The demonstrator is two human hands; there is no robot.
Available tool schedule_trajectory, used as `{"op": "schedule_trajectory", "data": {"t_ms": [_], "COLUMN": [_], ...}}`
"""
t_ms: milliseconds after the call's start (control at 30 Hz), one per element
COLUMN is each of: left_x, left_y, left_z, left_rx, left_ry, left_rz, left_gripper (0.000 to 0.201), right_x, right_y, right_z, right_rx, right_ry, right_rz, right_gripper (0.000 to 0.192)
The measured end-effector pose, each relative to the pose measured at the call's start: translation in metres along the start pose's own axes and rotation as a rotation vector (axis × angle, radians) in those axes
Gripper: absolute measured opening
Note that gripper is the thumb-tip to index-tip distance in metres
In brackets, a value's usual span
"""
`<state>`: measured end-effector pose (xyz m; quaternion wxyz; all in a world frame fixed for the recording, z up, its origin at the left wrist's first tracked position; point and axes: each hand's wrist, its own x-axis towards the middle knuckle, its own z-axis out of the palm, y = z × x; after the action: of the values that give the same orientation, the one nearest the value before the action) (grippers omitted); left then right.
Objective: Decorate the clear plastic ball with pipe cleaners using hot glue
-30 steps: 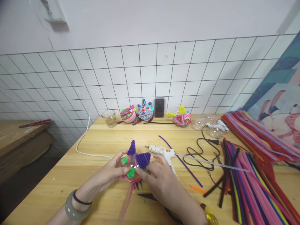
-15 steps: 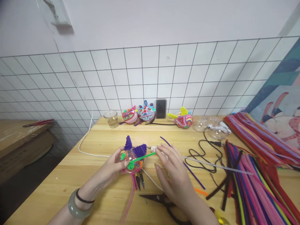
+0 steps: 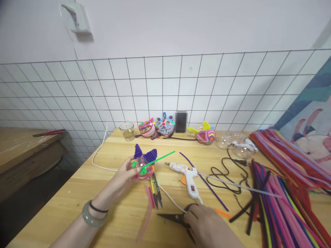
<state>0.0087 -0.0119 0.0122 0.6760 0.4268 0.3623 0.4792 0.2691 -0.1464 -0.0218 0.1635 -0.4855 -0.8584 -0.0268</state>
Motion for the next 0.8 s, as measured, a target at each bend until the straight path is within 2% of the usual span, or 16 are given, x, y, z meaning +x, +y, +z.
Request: {"op": "schedule_trajectory", "data": {"t_ms": [67, 133, 200, 300, 500, 600, 700, 800], "left_x": [0.001, 0.002, 0.004, 0.006, 0.009, 0.008, 0.006, 0.006], "left_y": [0.000, -0.001, -0.001, -0.003, -0.004, -0.004, -0.003, -0.003], "left_z": [-0.001, -0.001, -0.002, -0.005, -0.009, -0.009, -0.008, -0.008], "left_rx": [-0.003, 0.000, 0.007, 0.008, -0.021, -0.037, -0.050, -0.063], "left_ry": [0.005, 0.012, 0.017, 0.037, 0.038, 0.053, 0.032, 0.000], "left_rz": [-0.010, -0.015, -0.021, -0.024, -0.030, -0.037, -0.042, -0.032], "left_gripper": [0.054, 0.055, 0.054, 0.052, 0.053, 0.054, 0.053, 0.050], "right_x": [-0.009, -0.013, -0.012, -0.008, -0.009, -0.010, -0.011, -0.010], "right_y": [0.000, 0.001, 0.001, -0.003, 0.002, 0.006, 0.003, -0.004], "right_z": [0.013, 0.019, 0.017, 0.006, -0.023, -0.029, -0.027, -0.021], "right_rx": [-0.104, -0.153, -0.163, -0.078, 0.430, 0.744, 1.113, 1.267], "right_ry": [0.060, 0.053, 0.023, -0.017, -0.237, -0.325, -0.313, -0.295], "right_rz": [-0.019, -0.059, -0.080, -0.014, 0.289, 0.440, 0.536, 0.671], "right_gripper": [0.029, 0.032, 0.037, 0.044, 0.056, 0.052, 0.044, 0.044]}}
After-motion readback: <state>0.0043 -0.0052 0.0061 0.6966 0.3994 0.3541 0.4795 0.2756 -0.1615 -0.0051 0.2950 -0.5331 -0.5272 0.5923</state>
